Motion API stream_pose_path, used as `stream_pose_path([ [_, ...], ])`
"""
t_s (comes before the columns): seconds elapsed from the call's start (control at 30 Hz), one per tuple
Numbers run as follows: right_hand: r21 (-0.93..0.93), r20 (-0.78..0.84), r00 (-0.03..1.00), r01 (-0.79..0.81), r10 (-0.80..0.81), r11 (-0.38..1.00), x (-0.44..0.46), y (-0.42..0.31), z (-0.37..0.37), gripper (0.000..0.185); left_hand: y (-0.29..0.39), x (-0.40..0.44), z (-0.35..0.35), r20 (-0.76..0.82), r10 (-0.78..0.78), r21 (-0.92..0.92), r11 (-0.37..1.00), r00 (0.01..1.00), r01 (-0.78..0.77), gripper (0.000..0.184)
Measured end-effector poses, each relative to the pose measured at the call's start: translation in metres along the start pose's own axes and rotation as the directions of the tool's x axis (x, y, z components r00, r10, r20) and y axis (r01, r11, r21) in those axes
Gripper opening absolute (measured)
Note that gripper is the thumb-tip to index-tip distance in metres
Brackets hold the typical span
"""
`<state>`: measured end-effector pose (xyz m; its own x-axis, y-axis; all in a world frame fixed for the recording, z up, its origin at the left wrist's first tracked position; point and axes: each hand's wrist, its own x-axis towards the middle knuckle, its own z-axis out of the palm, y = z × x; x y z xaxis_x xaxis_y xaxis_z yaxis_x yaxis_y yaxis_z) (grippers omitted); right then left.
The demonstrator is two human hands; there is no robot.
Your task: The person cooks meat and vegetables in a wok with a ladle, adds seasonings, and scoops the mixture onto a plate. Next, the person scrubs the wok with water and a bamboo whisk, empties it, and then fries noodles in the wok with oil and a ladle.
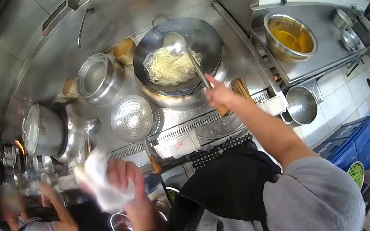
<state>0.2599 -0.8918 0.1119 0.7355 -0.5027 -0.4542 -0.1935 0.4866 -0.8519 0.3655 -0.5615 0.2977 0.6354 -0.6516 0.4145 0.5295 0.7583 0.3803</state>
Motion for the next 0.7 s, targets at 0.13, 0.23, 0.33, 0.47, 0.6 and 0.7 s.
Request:
stream_pose_path([
  [0.13, -0.225, -0.081, 0.996, 0.004, -0.023, 0.974, -0.050, -0.001, 0.048, 0.081, -0.007, -0.016, -0.054, -0.576, 0.000, 0.220, 0.963, 0.817, 0.155, 0.061],
  [0.23, 0.186, 0.171, 0.976, -0.166, 0.134, 0.969, -0.035, -0.032, 0.010, 0.082, -0.018, -0.035, -0.114, -0.715, -0.099, 0.240, 0.895, 0.692, 0.376, 0.063],
  [0.33, 0.138, 0.098, 0.992, -0.097, 0.084, 0.986, 0.004, -0.033, -0.004, 0.080, -0.044, -0.049, -0.160, -0.781, -0.153, 0.219, 0.841, 0.605, 0.495, 0.050],
  [0.47, -0.234, -0.131, 0.989, 0.038, -0.071, 0.972, -0.016, 0.007, 0.047, 0.083, -0.074, -0.049, -0.173, -0.831, -0.189, 0.162, 0.817, 0.522, 0.554, 0.044],
  [0.6, 0.088, 0.107, 0.980, -0.179, 0.170, 0.980, -0.040, -0.028, 0.009, 0.085, -0.094, -0.050, -0.161, -0.813, -0.232, 0.123, 0.827, 0.534, 0.548, 0.045],
  [0.7, 0.391, 0.334, 0.929, -0.288, 0.157, 0.874, 0.006, -0.057, -0.042, 0.086, -0.108, -0.051, -0.165, -0.851, -0.224, 0.135, 0.782, 0.476, 0.608, 0.045],
])
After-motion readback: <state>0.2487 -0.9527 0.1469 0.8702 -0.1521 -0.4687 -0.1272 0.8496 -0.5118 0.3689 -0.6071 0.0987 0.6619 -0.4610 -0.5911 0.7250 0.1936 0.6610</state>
